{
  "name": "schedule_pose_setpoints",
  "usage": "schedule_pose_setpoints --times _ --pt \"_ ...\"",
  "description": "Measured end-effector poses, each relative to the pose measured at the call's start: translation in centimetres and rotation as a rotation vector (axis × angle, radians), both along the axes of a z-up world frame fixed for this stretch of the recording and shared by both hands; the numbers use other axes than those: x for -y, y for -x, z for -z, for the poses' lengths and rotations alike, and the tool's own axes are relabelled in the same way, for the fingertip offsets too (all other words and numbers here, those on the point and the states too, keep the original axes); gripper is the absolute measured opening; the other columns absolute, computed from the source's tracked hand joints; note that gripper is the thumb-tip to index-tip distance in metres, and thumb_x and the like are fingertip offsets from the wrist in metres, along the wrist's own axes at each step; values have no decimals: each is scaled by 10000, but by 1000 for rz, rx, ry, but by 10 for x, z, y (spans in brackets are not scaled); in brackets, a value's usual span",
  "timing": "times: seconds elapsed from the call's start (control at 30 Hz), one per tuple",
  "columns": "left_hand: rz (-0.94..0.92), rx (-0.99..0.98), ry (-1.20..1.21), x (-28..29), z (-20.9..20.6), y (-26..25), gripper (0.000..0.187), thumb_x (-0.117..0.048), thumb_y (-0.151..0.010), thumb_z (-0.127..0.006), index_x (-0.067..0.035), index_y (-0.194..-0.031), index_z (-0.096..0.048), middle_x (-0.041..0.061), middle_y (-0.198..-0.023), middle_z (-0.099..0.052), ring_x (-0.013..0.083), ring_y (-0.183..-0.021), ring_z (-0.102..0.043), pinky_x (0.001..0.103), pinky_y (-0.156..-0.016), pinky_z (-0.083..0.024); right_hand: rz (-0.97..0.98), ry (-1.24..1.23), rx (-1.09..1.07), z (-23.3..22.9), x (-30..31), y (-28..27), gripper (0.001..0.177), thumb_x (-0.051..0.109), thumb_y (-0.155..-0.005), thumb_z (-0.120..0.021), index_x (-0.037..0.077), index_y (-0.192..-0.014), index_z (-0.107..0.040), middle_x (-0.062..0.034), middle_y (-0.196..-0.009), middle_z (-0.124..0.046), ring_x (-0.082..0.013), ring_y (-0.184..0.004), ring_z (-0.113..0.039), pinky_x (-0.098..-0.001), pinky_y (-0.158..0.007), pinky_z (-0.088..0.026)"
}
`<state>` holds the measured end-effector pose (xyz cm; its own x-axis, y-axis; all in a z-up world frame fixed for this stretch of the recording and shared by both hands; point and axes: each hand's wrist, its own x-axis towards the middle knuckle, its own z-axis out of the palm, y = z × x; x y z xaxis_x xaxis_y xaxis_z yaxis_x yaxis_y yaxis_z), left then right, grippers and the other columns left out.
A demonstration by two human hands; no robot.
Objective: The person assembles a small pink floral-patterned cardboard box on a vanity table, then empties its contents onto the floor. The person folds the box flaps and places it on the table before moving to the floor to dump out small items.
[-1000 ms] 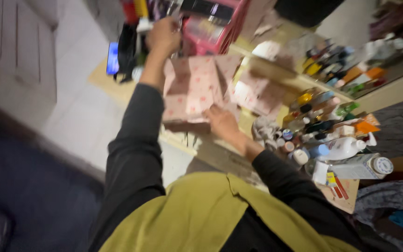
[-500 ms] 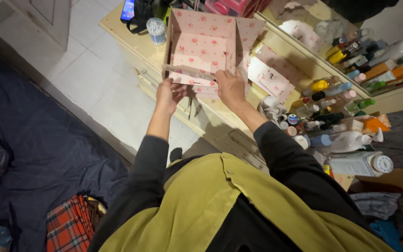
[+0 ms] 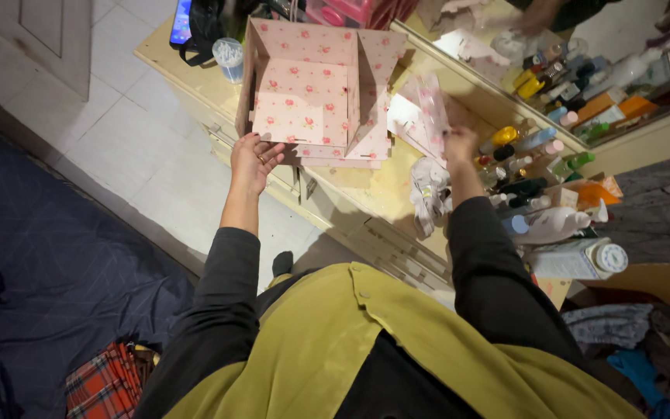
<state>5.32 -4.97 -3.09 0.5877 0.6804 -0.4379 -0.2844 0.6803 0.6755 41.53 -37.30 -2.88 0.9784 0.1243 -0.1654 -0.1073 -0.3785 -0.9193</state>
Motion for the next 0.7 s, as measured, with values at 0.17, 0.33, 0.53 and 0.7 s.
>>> schedule_pose_setpoints --times 0.17,0.33,0.53,0.7 --pt "2 1 -6 -1 -6 3 375 -162 -984 -508 -62 -1330 -403 228 -1101 -665 340 -870 -742 450 -704 -631 122 57 -227 22 -6 -19 300 42 -884 -687 57 -1169 -595 -154 -857 -650 -251 -556 -577 -396 -405 -422" --pt "23 9 -2 1 -10 6 399 -160 -983 -503 -42 -1349 -398 241 -1095 -680 334 -884 -751 443 -724 -639 215 105 -197 24 -3 -20 356 97 -858 -720 70 -1191 -597 -116 -924 -679 -221 -669 -632 -383 -504 -492" --pt "24 13 -19 -3 4 2 312 -163 -977 -531 19 -1230 -506 239 -1070 -693 324 -895 -755 415 -704 -631 -257 18 231 6 -43 34 435 163 -870 -735 42 -1258 -580 -119 -1060 -704 -177 -860 -667 -364 -665 -531" --pt "-33 10 -9 15 23 -28 283 -135 -925 -693 19 -1141 -596 150 -1002 -678 268 -859 -731 371 -644 -600 -711 -25 372 -6 -114 135 453 241 -870 -797 -22 -1189 -612 -160 -1033 -740 -268 -856 -699 -386 -757 -567"
